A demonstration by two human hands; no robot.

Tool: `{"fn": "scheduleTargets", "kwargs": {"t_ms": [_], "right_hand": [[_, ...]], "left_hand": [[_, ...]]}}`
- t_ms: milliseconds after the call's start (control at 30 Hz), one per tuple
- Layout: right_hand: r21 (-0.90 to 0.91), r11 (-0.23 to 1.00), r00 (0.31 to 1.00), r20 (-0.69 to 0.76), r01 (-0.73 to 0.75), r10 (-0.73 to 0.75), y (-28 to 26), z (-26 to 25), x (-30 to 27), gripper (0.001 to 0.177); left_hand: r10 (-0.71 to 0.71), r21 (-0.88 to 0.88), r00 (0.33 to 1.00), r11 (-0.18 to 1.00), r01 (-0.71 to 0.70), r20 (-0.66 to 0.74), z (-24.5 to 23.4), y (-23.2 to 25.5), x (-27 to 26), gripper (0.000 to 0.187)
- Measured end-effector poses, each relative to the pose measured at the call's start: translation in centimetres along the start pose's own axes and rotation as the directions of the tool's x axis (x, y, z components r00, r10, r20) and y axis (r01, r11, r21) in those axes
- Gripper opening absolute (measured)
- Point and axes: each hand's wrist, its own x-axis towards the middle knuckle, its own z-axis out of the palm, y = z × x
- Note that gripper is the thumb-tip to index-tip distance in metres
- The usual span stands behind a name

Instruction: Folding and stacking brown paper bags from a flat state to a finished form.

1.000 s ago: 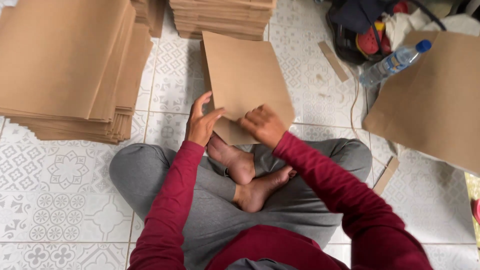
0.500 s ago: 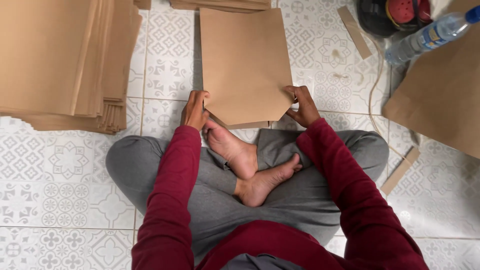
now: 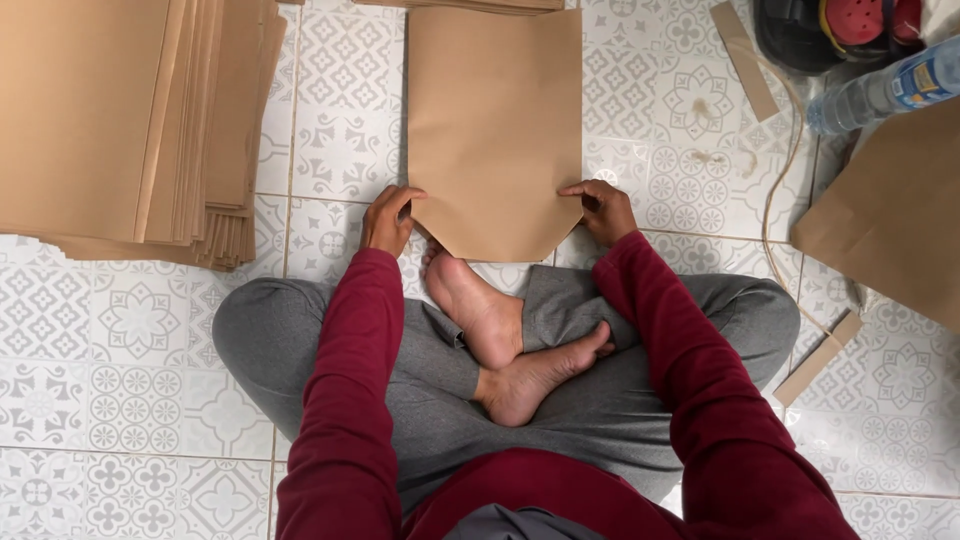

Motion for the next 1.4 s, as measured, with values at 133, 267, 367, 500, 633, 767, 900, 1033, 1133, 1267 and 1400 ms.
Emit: {"fn": "scheduleTargets", "kwargs": {"t_ms": [133, 267, 367, 500, 633, 767, 900, 1033, 1133, 1267, 1400], "right_hand": [[-0.192, 0.978, 0.996, -0.017, 0.087, -0.091, 0.2, -0.3, 0.3, 0.02], [-0.302, 0.947, 0.983, -0.105, 0.113, -0.151, 3.2, 0.6, 0.2, 0.021], [-0.403, 0.896, 0.963, -0.106, 0.185, -0.247, 2.6, 0.5, 0.0, 0.027], [-0.548, 0.774, 0.934, 0.04, 0.317, -0.355, 2.4, 0.6, 0.4, 0.032], [-0.513, 0.824, 0.965, 0.033, 0.24, -0.26, 3.6, 0.6, 1.2, 0.025], [-0.416, 0.909, 0.999, 0.026, 0.034, -0.025, 4.6, 0.1, 1.4, 0.026], [-0.446, 0.895, 0.979, -0.192, -0.025, -0.068, 1.4, 1.6, 0.7, 0.061], [-0.756, 0.633, 0.9, -0.146, 0.166, -0.41, -0.2, 3.1, 0.6, 0.068], [-0.791, 0.583, 0.952, -0.002, 0.186, -0.307, 1.9, 4.4, 0.3, 0.053], [-0.842, 0.525, 0.988, 0.058, 0.127, -0.146, 1.1, 4.6, -0.1, 0.055], [-0.859, 0.512, 0.978, 0.095, -0.012, 0.183, -1.3, 5.2, 0.1, 0.061]], "left_hand": [[-0.022, 0.058, 0.999, 0.998, 0.024, -0.027, 1.4, -3.2, 0.1, 0.045], [-0.066, 0.151, 0.996, 0.986, 0.075, -0.064, 1.8, -2.5, 0.2, 0.033], [0.018, 0.288, 0.997, 0.957, 0.004, -0.074, 1.4, -1.4, 0.2, 0.033], [0.18, 0.437, 0.982, 0.879, -0.188, 0.061, 2.6, -4.4, 0.8, 0.034], [0.069, 0.412, 0.998, 0.909, -0.062, -0.003, 2.8, -5.7, 1.7, 0.013], [-0.209, 0.339, 0.978, 0.918, 0.206, -0.028, 3.0, -5.8, 2.3, 0.024], [-0.136, 0.384, 0.968, 0.899, 0.209, -0.209, 4.6, -3.3, 2.1, 0.065], [0.134, 0.565, 0.991, 0.819, -0.096, -0.025, 3.6, 1.1, 2.5, 0.056], [-0.077, 0.592, 0.985, 0.805, -0.03, 0.155, 3.8, 0.4, 2.7, 0.049], [-0.257, 0.618, 0.939, 0.784, 0.063, 0.23, 3.4, 1.3, 2.4, 0.055], [-0.265, 0.619, 0.94, 0.781, 0.079, 0.215, 3.5, 1.3, 2.3, 0.057]]}}
